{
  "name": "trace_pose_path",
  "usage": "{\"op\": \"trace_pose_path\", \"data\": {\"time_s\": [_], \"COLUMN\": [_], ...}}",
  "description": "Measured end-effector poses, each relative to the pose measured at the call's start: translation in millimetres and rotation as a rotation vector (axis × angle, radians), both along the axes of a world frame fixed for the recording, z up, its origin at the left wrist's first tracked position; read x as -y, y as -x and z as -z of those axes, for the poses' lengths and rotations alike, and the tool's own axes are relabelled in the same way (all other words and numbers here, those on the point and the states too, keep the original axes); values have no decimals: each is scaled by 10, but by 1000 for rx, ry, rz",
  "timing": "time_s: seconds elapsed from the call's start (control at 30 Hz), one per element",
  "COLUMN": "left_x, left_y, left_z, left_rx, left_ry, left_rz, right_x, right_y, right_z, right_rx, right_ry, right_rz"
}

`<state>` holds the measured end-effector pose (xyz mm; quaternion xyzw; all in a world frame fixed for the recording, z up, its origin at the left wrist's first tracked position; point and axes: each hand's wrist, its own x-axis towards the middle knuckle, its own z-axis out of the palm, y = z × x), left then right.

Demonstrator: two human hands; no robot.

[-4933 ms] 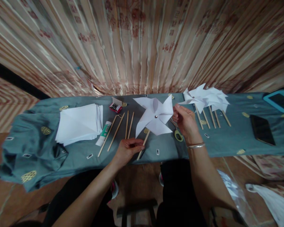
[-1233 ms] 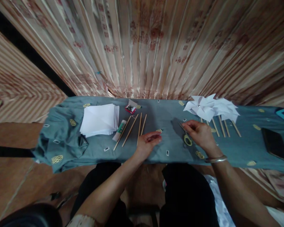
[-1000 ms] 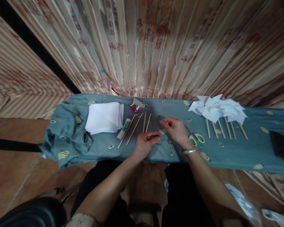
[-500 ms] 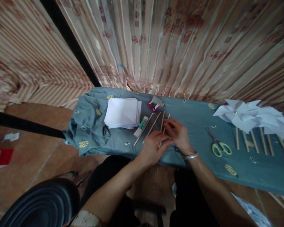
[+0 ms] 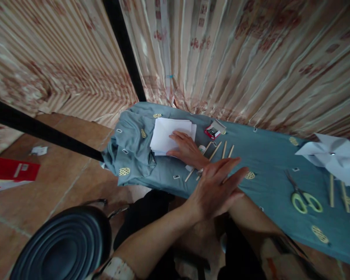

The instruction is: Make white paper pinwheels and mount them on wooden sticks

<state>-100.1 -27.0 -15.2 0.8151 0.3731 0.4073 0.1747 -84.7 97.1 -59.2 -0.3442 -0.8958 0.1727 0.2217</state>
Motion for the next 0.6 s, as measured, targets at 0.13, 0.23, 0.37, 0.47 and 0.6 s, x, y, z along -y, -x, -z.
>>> {"op": "trace_pose_path", "data": {"time_s": [0.13, 0.23, 0.37, 0.47, 0.6], "left_x": [1, 12, 17, 13, 2], "left_y": [28, 34, 35, 23, 2], "left_z": [10, 15, 20, 19, 24], "left_rx": [26, 30, 23, 14, -15], "left_ry": [2, 4, -9, -20, -26], "left_rz": [-5, 3, -1, -6, -22], "right_x": [-62, -90, -98, -102, -139], "right_y": [-8, -24, -11, 15, 30], "right_z": [88, 98, 32, -28, -81], "right_rx": [-52, -108, -205, -237, -331], "right_ry": [37, 88, 185, 242, 330], "right_rz": [10, 17, 42, 114, 247]}}
